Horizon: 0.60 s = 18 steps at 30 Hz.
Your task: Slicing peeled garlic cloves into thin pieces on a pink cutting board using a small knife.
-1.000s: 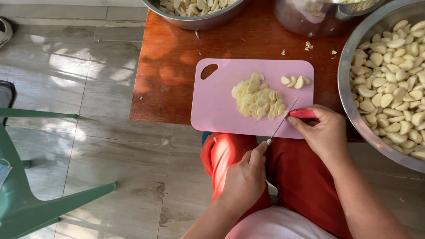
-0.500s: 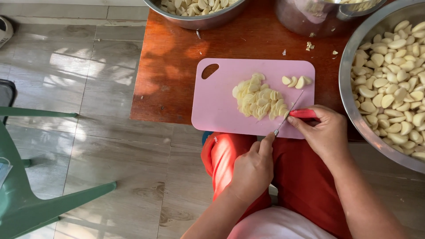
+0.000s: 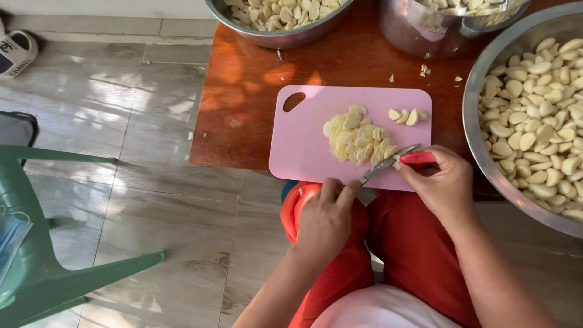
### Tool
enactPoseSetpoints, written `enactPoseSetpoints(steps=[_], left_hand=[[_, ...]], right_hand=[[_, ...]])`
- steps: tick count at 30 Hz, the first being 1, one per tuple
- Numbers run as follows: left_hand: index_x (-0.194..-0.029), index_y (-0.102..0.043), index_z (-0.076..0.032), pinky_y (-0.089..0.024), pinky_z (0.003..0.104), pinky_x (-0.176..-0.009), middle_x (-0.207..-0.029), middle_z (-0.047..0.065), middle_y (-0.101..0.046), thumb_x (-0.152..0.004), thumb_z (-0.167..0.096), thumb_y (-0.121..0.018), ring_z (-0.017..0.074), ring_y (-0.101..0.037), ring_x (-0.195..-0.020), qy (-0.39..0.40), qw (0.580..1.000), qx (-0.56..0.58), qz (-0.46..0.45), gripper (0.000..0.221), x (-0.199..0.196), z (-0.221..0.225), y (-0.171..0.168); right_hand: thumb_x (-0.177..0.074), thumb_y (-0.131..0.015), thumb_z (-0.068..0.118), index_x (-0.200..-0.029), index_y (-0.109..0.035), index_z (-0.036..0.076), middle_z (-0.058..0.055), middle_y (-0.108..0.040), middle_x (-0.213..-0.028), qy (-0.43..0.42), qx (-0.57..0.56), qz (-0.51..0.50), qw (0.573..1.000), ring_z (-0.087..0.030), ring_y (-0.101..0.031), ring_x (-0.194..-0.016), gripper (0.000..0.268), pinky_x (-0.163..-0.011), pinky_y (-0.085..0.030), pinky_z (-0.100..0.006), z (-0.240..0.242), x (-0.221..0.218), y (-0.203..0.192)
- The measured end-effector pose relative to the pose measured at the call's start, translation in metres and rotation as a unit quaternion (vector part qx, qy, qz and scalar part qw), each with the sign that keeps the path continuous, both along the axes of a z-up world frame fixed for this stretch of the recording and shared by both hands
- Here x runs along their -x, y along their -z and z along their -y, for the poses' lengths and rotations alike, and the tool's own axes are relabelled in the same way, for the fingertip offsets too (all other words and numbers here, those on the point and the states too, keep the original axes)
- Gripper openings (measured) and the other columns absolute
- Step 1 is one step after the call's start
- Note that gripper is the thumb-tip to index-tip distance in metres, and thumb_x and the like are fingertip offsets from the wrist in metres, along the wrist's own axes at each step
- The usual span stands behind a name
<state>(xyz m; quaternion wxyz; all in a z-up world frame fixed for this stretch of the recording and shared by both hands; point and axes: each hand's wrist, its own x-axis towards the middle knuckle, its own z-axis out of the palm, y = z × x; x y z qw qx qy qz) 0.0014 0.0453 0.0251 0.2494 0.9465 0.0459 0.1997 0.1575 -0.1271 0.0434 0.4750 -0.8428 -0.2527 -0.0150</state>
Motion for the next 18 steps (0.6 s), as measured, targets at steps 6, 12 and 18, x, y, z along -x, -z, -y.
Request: enactPoseSetpoints(steps=[6,12,18], left_hand=[[-0.125,-0.066,-0.021,-0.045,0.043,-0.07,-0.107,0.004,-0.059,-0.088,0.004,-0.055,0.0276,-0.055,-0.084,-0.035,0.997,-0.066,0.003,0.046,-0.017,-0.019,0.003],[-0.128,-0.065,-0.02,-0.045,0.046,-0.082,-0.114,0.005,-0.061,-0.087,0.005,-0.054,0.0289,-0.056,-0.095,-0.064,0.994,-0.074,0.052,0.05,-0.022,-0.017,0.002],[-0.125,-0.068,-0.018,-0.045,0.047,-0.084,-0.113,0.001,-0.065,-0.091,0.0,-0.056,0.0275,-0.059,-0.098,-0.084,0.992,-0.075,0.062,0.04,-0.023,-0.008,0.002]], right_hand=[[-0.088,-0.087,-0.002,-0.092,-0.076,0.003,-0.008,-0.077,-0.098,0.002,-0.012,0.01,1.0,-0.014,-0.071,-0.09,0.013,-0.069,-0.054,-0.023,0.002,0.007,-0.005],[-0.086,-0.088,-0.003,-0.093,-0.077,0.002,-0.009,-0.075,-0.095,-0.003,-0.019,0.037,0.999,-0.016,-0.07,-0.086,0.014,-0.069,-0.057,-0.025,0.003,0.006,0.001],[-0.086,-0.085,-0.006,-0.096,-0.078,0.001,-0.011,-0.075,-0.095,-0.058,-0.002,0.111,0.992,-0.02,-0.07,-0.085,0.014,-0.079,-0.057,-0.03,0.001,0.007,-0.011]])
